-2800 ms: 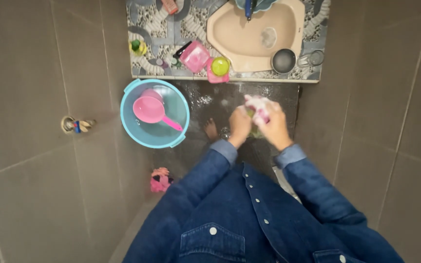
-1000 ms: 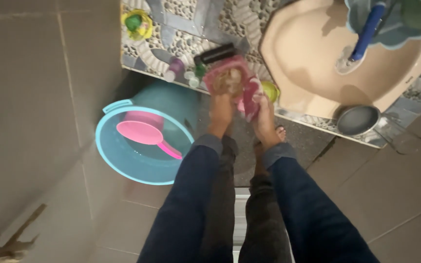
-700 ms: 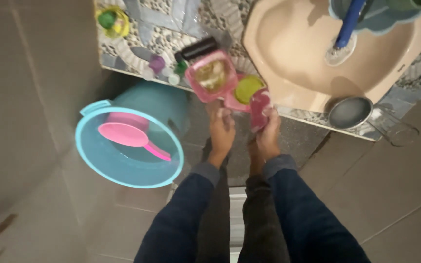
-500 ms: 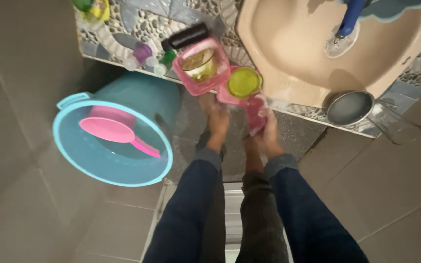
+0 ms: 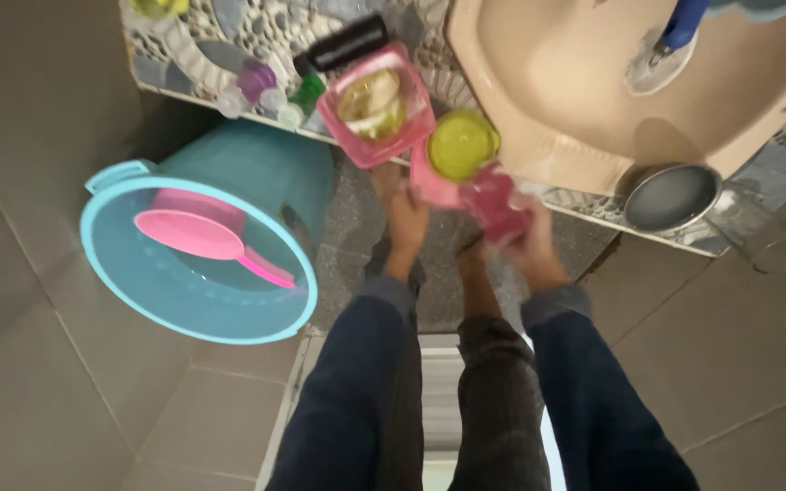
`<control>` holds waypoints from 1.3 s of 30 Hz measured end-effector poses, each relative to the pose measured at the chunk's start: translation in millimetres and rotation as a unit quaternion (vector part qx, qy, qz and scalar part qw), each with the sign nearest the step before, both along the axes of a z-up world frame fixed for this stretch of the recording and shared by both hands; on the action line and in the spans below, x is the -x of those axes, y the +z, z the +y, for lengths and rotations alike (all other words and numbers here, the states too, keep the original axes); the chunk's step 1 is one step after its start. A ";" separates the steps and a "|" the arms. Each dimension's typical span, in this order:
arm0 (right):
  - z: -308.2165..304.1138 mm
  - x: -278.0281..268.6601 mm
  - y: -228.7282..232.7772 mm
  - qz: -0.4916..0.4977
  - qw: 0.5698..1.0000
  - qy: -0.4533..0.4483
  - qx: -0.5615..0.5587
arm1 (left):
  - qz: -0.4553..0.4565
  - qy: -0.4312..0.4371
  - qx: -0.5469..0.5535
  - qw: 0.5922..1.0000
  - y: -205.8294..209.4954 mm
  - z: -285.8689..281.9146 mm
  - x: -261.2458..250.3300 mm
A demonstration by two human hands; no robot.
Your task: Washing several plastic containers and bowls using a sponge and soap in a bathroom area.
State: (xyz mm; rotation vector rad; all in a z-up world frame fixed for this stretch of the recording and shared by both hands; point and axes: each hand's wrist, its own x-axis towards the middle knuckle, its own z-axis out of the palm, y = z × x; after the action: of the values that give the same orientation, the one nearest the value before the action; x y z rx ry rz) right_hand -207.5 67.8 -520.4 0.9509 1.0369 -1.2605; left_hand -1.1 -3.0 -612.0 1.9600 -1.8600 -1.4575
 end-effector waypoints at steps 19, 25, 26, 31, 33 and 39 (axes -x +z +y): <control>10.1 19.7 -0.3 0.111 0.992 -0.020 0.054 | -0.060 0.172 -0.080 0.980 51.4 20.3 1.0; 40.1 6.4 -31.5 0.081 0.996 -0.034 -0.023 | -0.019 0.403 -0.336 0.851 16.8 63.2 -39.4; 42.2 4.9 -32.4 0.084 0.996 -0.037 -0.001 | 0.047 0.424 -0.357 0.831 2.6 75.7 -49.2; 61.9 -2.5 -33.8 0.112 0.993 -0.047 0.010 | 0.130 0.390 -0.402 0.818 7.6 91.3 -44.3; 55.7 2.8 -19.5 0.084 0.995 -0.043 0.015 | 0.140 0.373 -0.368 0.840 2.8 90.9 -34.4; 126.1 -3.9 -71.7 0.289 0.955 0.067 0.027 | 0.038 0.226 -0.289 0.929 40.0 87.4 -11.8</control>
State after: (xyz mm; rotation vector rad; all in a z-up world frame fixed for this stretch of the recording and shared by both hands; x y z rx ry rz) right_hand -203.6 193.9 -592.1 0.4575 1.4824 -1.4807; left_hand 10.7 84.4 -572.0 2.2986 -0.8915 -2.0128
